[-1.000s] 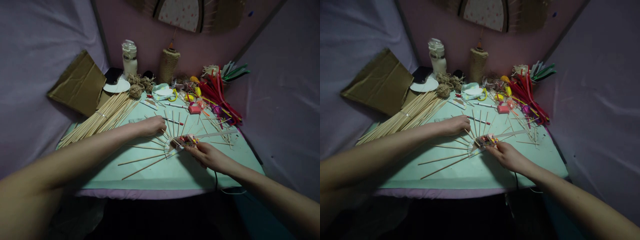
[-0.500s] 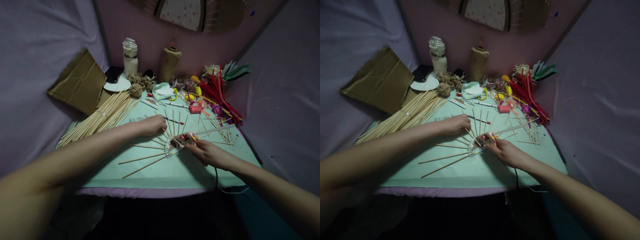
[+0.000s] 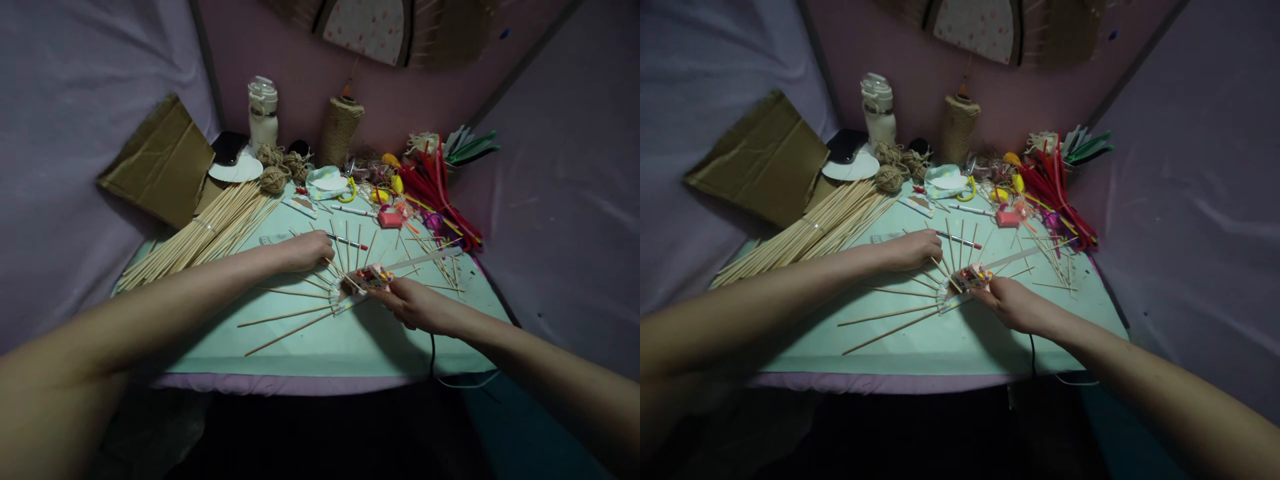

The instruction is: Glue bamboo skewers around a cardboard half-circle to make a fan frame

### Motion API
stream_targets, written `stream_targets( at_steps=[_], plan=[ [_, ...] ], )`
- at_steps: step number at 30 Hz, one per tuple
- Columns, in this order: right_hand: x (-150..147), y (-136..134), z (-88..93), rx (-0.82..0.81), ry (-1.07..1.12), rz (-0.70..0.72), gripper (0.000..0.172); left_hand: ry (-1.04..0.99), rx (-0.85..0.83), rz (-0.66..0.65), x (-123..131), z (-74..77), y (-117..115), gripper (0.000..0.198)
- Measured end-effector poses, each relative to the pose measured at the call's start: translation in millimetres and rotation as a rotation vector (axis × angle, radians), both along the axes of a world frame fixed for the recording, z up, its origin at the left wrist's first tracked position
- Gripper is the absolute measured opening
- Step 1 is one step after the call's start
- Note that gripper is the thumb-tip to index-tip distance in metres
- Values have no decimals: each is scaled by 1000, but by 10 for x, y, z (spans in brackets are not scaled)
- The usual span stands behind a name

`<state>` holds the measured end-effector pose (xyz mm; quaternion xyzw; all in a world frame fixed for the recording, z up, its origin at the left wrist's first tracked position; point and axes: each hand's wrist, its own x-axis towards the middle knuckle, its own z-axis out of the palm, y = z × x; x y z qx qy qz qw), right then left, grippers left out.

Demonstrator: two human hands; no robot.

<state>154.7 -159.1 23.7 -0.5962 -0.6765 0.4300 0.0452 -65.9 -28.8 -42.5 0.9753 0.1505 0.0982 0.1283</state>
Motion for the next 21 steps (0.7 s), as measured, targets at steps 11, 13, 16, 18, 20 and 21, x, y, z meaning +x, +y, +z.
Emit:
stream_targets(
  at_steps=[11, 13, 16, 18, 20, 21],
  plan=[
    [-9, -42, -9, 13, 8, 1, 43, -1, 33, 9, -1, -15, -18, 20],
    [-13, -44, 3, 6, 21, 10, 45, 2, 41, 14, -4, -15, -20, 21],
    [-13, -54, 5, 1, 23, -9, 47, 4, 44, 14, -16, -6, -27, 21],
    [-9, -71, -8, 4, 26, -37, 46, -4, 41, 17, -27, -2, -31, 21],
    [-2, -96, -27, -2, 33, -67, 46, -17, 31, 24, -39, -3, -33, 21],
    [2, -109, -36, -5, 40, -81, 45, -21, 21, 26, -45, -4, -34, 20]
  ],
)
